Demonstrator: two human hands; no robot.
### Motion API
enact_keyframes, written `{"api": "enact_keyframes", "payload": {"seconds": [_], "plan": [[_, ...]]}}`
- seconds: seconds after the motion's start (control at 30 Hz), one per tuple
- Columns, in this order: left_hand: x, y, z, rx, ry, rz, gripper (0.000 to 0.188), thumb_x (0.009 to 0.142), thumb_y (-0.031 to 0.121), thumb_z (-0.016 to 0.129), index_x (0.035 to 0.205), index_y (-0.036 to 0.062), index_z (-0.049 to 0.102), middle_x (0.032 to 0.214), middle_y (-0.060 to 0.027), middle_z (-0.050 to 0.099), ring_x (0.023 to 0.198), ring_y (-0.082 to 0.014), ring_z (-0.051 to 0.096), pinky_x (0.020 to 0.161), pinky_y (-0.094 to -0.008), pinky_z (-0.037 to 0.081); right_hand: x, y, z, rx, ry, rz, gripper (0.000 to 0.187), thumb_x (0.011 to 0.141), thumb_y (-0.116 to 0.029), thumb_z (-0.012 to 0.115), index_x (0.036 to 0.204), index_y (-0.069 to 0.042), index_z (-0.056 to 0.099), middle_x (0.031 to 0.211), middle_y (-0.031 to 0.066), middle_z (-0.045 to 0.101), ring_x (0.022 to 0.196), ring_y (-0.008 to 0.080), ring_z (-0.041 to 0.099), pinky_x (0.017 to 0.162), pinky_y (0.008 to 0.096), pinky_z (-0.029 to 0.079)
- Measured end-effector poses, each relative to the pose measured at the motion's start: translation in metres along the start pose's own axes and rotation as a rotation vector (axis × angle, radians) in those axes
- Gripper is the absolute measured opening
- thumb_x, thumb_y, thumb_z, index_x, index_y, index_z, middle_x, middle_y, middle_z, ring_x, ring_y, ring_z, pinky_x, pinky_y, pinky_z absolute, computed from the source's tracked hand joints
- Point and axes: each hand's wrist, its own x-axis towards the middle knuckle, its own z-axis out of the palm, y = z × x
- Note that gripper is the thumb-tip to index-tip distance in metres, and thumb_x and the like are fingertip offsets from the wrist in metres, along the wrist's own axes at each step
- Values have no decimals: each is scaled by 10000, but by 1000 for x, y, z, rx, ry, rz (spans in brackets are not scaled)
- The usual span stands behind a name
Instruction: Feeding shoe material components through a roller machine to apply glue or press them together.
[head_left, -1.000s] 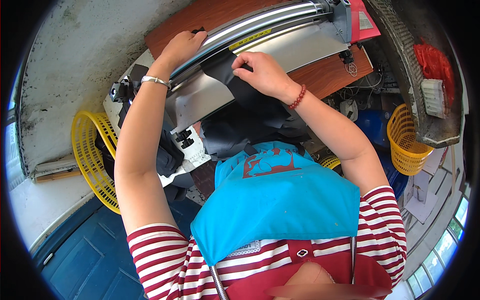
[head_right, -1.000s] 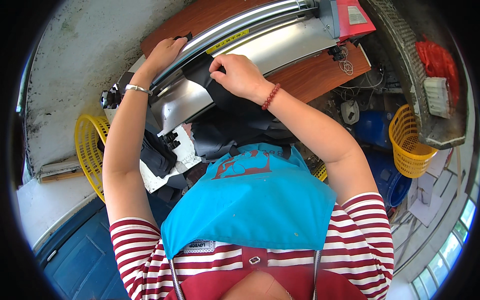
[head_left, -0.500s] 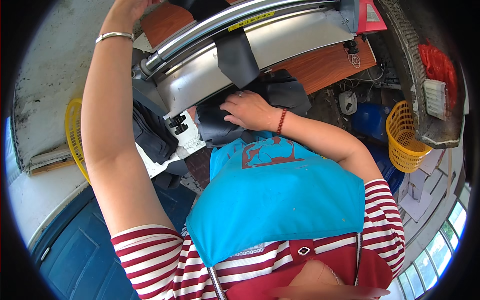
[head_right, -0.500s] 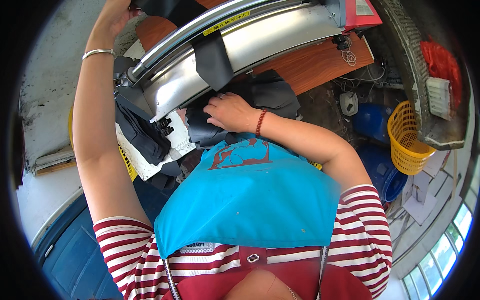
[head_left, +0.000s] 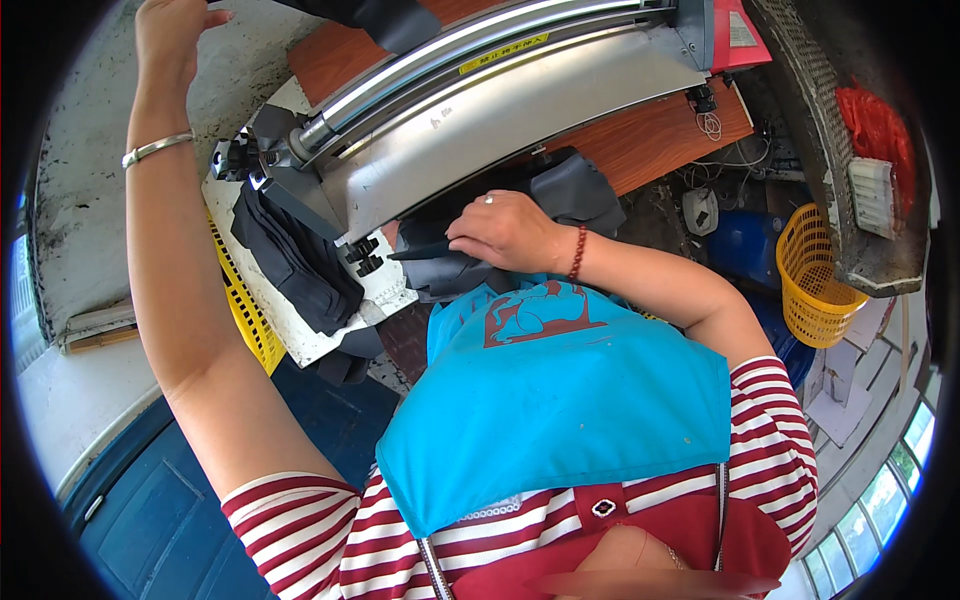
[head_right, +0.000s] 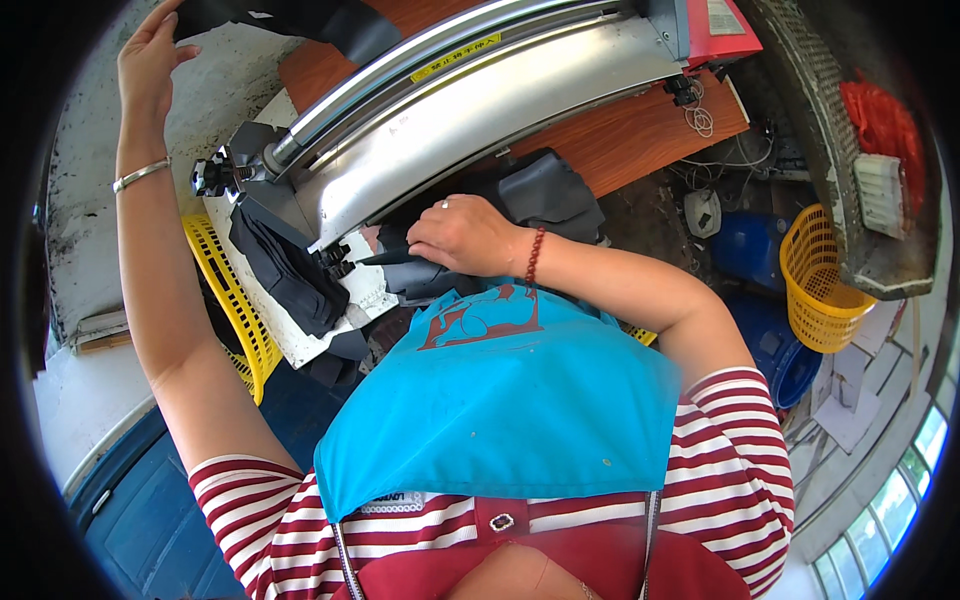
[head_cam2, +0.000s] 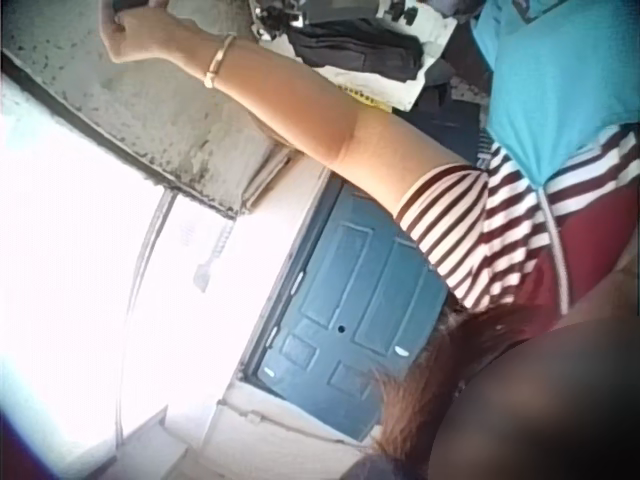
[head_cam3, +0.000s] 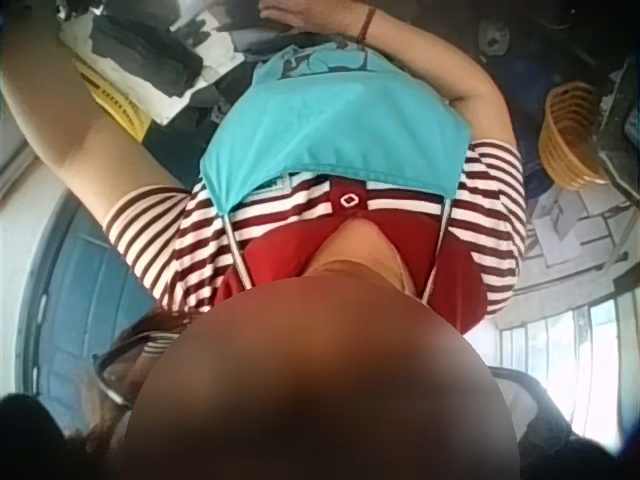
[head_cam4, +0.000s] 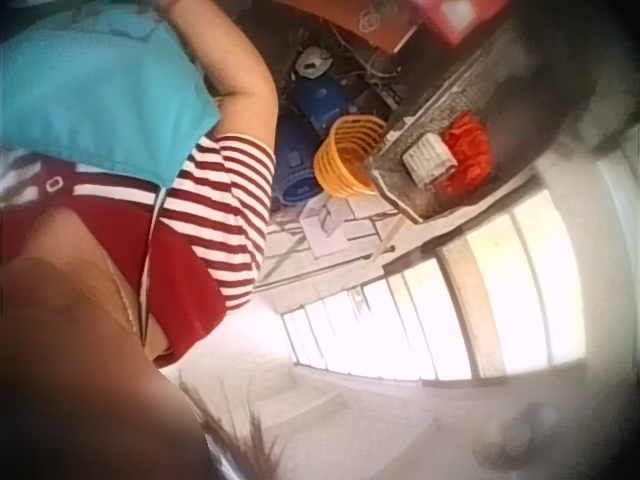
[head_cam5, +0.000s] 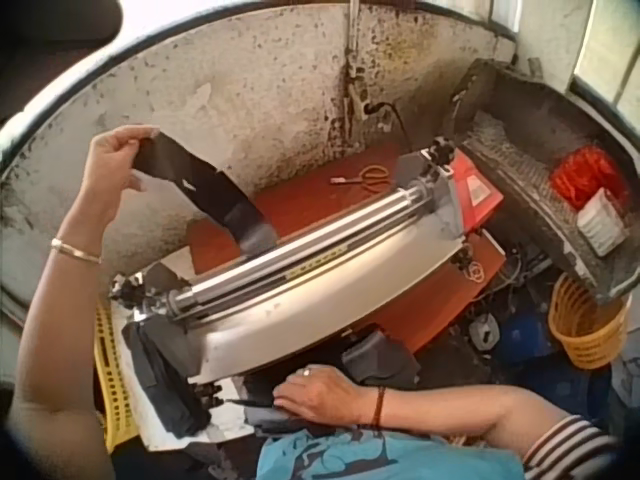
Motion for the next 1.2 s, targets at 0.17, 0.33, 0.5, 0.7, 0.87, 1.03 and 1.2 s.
{"api": "enact_keyframes", "payload": {"seconds": [0.17, 0.33, 0.5, 0.7, 0.87, 1.03, 1.2], "plan": [[-2, -61, 41, 449, -87, 497, 235, 966, -20, 475, 989, -14, 709, 892, -60, 668, 759, -168, 636, 625, -334, 507, 14, -10, -78, 484, 146, 546, 247, 963, -84, 643, 1191, 7, 614, 889, 55, 733, 803, 28, 615, 728, 229, 507], [-36, -115, 96, 634, -524, 58, 302, 856, 237, 635, 985, -18, 730, 887, -217, 696, 819, -287, 677, 802, -384, 513, 51, 20, -89, 273, 136, 694, 198, 954, -119, 637, 1115, -6, 615, 820, 76, 719, 729, 108, 650, 688, 285, 506], [-35, -115, 104, 523, -713, -373, 413, 895, 359, 617, 960, -23, 759, 873, -149, 732, 790, -211, 680, 796, -339, 513, 69, 35, -86, -135, 232, 441, 157, 901, -155, 688, 1030, -75, 644, 816, 142, 694, 763, 351, 664, 670, 408, 516], [-28, -131, 112, 439, -662, -523, 258, 895, 234, 690, 1058, 39, 731, 924, -90, 734, 787, -151, 671, 753, -323, 535, 44, 34, -105, -460, 151, 468, 126, 878, -229, 706, 948, -128, 679, 873, 61, 714, 779, 286, 694, 678, 409, 549], [0, -137, 92, 226, -354, -542, 180, 877, 227, 714, 991, 91, 687, 849, -29, 631, 645, -128, 537, 529, -254, 484, 14, 18, -96, -458, 283, 139, 128, 839, -134, 759, 907, -91, 659, 797, 42, 651, 635, 252, 640, 534, 327, 496], [34, -78, 51, -36, -180, -638, 91, 905, 68, 573, 846, 43, 638, 806, -64, 619, 684, -189, 558, 631, -344, 464, -11, 12, -23, -251, -140, 48, 144, 848, -205, 747, 907, -103, 664, 872, 58, 667, 712, 249, 667, 593, 345, 523], [25, -15, 13, -308, -244, -535, 99, 885, 136, 583, 814, 96, 639, 755, -41, 643, 626, -157, 572, 587, -300, 472, -6, 36, 42, -312, -258, 339, 489, 879, -400, 685, 1193, -24, 667, 1197, 142, 643, 1195, 341, 568, 1004, 454, 411]]}}
